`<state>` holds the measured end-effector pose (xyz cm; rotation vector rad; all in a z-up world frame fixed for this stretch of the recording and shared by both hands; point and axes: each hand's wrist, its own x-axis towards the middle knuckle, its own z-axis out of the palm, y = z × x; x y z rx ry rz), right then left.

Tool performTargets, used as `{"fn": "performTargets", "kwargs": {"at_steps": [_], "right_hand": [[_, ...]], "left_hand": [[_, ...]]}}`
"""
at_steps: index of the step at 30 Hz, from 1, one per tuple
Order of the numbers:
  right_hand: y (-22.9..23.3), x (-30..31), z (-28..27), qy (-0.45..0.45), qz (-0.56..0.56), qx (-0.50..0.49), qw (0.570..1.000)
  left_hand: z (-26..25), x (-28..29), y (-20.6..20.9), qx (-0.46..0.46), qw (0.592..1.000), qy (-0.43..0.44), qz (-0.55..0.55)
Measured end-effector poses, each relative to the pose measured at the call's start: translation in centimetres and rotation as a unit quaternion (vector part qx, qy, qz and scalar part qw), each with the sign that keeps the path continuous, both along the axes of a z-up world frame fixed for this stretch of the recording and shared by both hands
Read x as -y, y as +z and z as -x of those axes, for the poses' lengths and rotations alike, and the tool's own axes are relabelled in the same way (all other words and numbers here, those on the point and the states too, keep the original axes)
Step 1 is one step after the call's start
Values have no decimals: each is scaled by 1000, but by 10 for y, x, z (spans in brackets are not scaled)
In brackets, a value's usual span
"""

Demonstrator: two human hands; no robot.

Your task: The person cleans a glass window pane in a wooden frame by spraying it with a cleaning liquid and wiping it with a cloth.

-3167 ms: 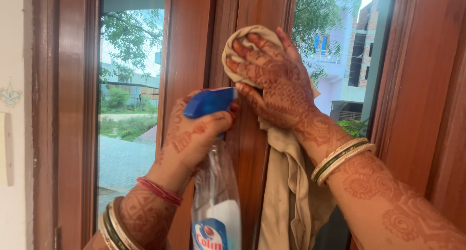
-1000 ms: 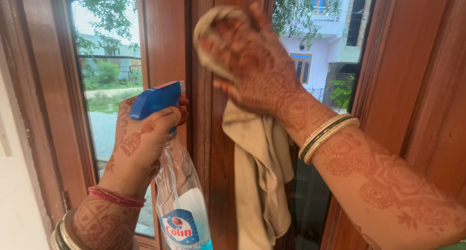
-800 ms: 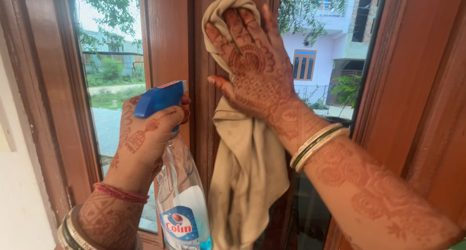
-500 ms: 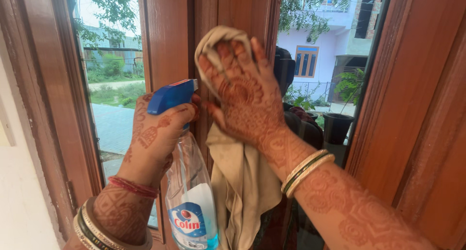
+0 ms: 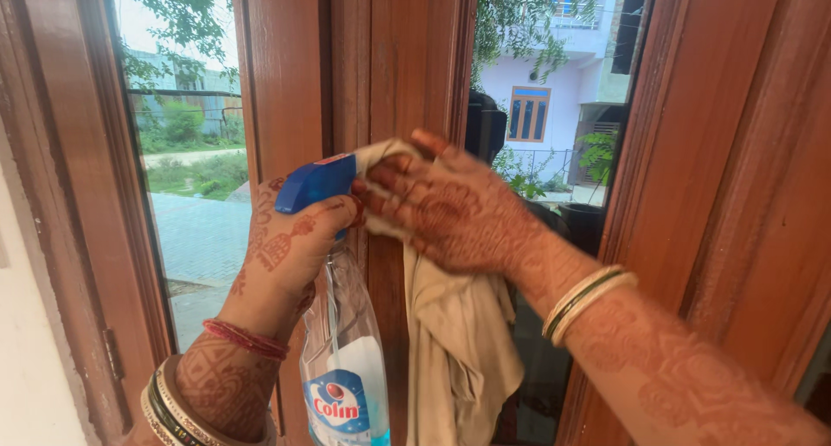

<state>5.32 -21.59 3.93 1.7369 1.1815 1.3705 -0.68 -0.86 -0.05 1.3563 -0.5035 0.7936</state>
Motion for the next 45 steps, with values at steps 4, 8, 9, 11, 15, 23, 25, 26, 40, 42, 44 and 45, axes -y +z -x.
{"fn": "performTargets", "kwargs": {"at_steps": [4, 8, 9, 11, 15, 23, 25, 26, 40, 42, 44, 45], "right_hand": [[32, 14, 1, -9, -71, 45, 996], [56, 17, 2, 38, -175, 42, 983], [59, 16, 3, 76, -222, -4, 972], [58, 7, 4, 50, -252, -11, 966], [42, -6, 6, 30, -317, -46, 947], [3, -4, 5, 36, -242, -56, 968], [-6, -1, 9, 46, -210, -42, 976], [-11, 1, 11, 32, -171, -62, 983], [-24, 62, 41, -24, -150, -88, 984], [-18, 68, 43, -49, -311, -161, 935], [-17, 71, 41, 12, -396, -259, 881], [-16, 73, 40, 76, -472, -352, 805]], "left_hand": [[-4, 4, 1, 11, 998, -46, 29], [-5, 8, 1, 16, 997, -59, 51], [-5, 9, 1, 17, 997, -64, 50], [-3, 8, 2, 18, 996, -67, 49], [-2, 8, 1, -5, 1000, -3, 18], [-11, 7, -3, 2, 1000, 9, 6], [-12, 9, -3, 33, 999, 27, -33], [-11, 10, -3, 33, 999, 26, -33], [-3, 34, -10, 20, 997, -68, 7], [-8, 43, -13, 20, 997, -71, 5], [-12, 48, -15, 20, 997, -73, 2], [-13, 50, -16, 27, 993, -115, -7]]}}
